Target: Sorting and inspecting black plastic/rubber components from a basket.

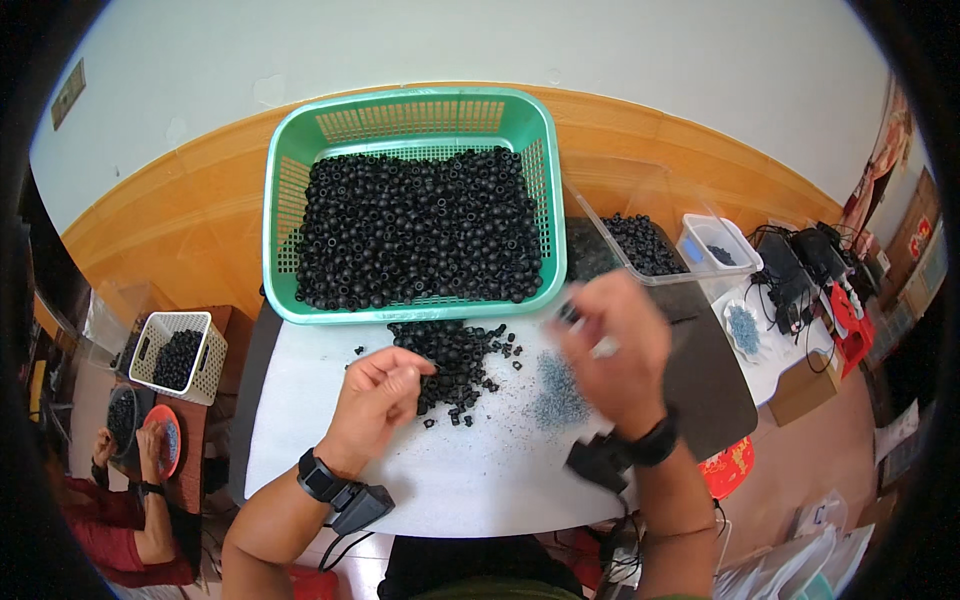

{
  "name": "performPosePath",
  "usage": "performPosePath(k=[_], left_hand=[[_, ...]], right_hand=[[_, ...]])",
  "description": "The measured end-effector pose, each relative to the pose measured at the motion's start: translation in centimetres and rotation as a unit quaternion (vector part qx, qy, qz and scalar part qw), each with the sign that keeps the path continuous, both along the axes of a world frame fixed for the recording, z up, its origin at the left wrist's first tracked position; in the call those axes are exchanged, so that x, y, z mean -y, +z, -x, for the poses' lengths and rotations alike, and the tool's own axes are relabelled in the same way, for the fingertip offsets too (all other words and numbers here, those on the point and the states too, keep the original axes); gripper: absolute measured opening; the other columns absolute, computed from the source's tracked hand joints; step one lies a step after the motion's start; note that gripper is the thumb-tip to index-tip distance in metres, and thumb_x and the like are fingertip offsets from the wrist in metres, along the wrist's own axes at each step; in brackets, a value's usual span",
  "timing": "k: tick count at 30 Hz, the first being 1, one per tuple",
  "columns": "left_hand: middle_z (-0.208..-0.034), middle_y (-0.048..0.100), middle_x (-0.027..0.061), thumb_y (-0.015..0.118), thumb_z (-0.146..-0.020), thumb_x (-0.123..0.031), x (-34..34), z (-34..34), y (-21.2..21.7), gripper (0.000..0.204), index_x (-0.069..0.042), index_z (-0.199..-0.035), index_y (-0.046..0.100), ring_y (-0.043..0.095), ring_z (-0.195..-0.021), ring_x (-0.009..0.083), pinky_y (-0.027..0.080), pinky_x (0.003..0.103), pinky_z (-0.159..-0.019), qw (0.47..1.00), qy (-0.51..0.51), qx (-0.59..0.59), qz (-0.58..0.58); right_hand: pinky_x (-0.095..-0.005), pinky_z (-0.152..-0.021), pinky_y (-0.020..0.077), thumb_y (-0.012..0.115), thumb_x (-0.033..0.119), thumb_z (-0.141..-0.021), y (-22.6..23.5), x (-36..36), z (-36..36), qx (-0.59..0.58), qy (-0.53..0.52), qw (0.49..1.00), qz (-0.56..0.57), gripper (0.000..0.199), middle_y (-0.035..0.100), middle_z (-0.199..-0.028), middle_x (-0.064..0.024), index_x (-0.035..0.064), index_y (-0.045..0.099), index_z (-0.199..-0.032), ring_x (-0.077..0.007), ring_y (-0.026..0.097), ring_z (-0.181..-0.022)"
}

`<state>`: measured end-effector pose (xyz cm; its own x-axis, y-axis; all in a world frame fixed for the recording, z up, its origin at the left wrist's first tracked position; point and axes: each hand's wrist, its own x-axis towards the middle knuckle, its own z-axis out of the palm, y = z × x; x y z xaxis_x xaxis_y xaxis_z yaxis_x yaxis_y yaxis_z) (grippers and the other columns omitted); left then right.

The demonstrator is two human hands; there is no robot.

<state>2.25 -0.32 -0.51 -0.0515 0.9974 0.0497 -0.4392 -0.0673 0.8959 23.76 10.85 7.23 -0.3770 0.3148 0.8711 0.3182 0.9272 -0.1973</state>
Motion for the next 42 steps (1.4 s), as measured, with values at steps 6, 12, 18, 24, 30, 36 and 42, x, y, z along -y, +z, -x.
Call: performPosePath(k=[6,12,18,24,30,36,42], left_hand=[[-0.055,0.037,-0.0049,0.050,-0.095,-0.027,-0.8,0.4,0.5,0.029,0.000,-0.089,0.058,0.029,-0.047,0.0037,0.025,0.020,-0.043,0.991,0.130,0.035,-0.002],[-0.055,0.037,-0.0040,0.042,-0.097,-0.034,-0.7,1.4,0.1,0.038,-0.001,-0.086,0.058,0.028,-0.047,0.0046,0.026,0.020,-0.042,0.987,0.152,0.052,-0.003],[-0.055,0.038,-0.0040,0.045,-0.096,-0.030,-0.9,1.3,0.0,0.034,-0.001,-0.086,0.058,0.029,-0.046,0.0041,0.025,0.020,-0.041,0.990,0.137,0.040,0.008],[-0.056,0.041,-0.0049,0.054,-0.092,-0.019,-1.1,1.0,-0.1,0.020,0.000,-0.086,0.058,0.031,-0.046,0.0025,0.026,0.018,-0.041,0.992,0.125,0.000,0.023],[-0.058,0.046,-0.0048,0.059,-0.088,-0.013,-1.0,1.1,-0.6,0.013,0.000,-0.086,0.060,0.036,-0.047,0.0022,0.029,0.018,-0.042,0.994,0.091,-0.066,0.006],[-0.061,0.049,-0.0055,0.059,-0.088,-0.011,-1.1,0.5,0.0,0.010,-0.001,-0.088,0.061,0.038,-0.048,0.0022,0.032,0.017,-0.044,0.987,0.079,-0.136,0.021],[-0.092,0.048,-0.0016,0.066,-0.078,0.003,-1.2,0.7,-1.4,0.028,-0.003,-0.104,0.060,0.046,-0.078,0.0049,0.041,0.016,-0.065,0.963,0.091,-0.228,-0.111]], right_hand=[[-0.0303,-0.056,0.0430,0.068,0.001,-0.070,3.0,-8.4,-4.2,0.081,-0.172,0.980,0.056,0.019,0.054,-0.073,-0.0090,-0.0004,0.059,-0.086,-0.0225,0.053,-0.060],[-0.0346,-0.056,0.0440,0.068,0.002,-0.068,-0.1,-3.2,0.8,0.075,0.003,0.997,-0.010,0.021,0.054,-0.073,-0.0105,0.0046,0.060,-0.087,-0.0262,0.056,-0.065],[-0.0354,-0.059,0.0477,0.064,0.005,-0.072,-7.2,-0.2,5.2,0.331,0.130,0.933,0.053,0.012,0.053,-0.078,-0.0082,0.0045,0.059,-0.083,-0.0260,0.056,-0.072],[-0.0376,-0.059,0.0479,0.062,0.004,-0.072,-8.5,-1.0,5.9,0.357,0.090,0.924,0.101,0.009,0.053,-0.078,-0.0085,0.0045,0.058,-0.081,-0.0272,0.057,-0.071],[-0.0396,-0.058,0.0475,0.058,0.003,-0.069,-7.4,0.0,5.9,0.346,0.088,0.926,0.123,0.009,0.053,-0.077,-0.0099,0.0035,0.057,-0.079,-0.0295,0.057,-0.069],[-0.0332,-0.056,0.0487,0.059,0.001,-0.073,-7.3,-0.4,4.3,0.282,0.156,0.918,0.229,0.008,0.055,-0.075,-0.0080,0.0009,0.056,-0.081,-0.0213,0.058,-0.062],[-0.0261,-0.056,0.0498,0.056,0.000,-0.084,-5.8,0.9,3.8,0.014,0.285,0.683,0.673,0.007,0.059,-0.079,-0.0071,-0.0010,0.058,-0.090,-0.0132,0.058,-0.064]])
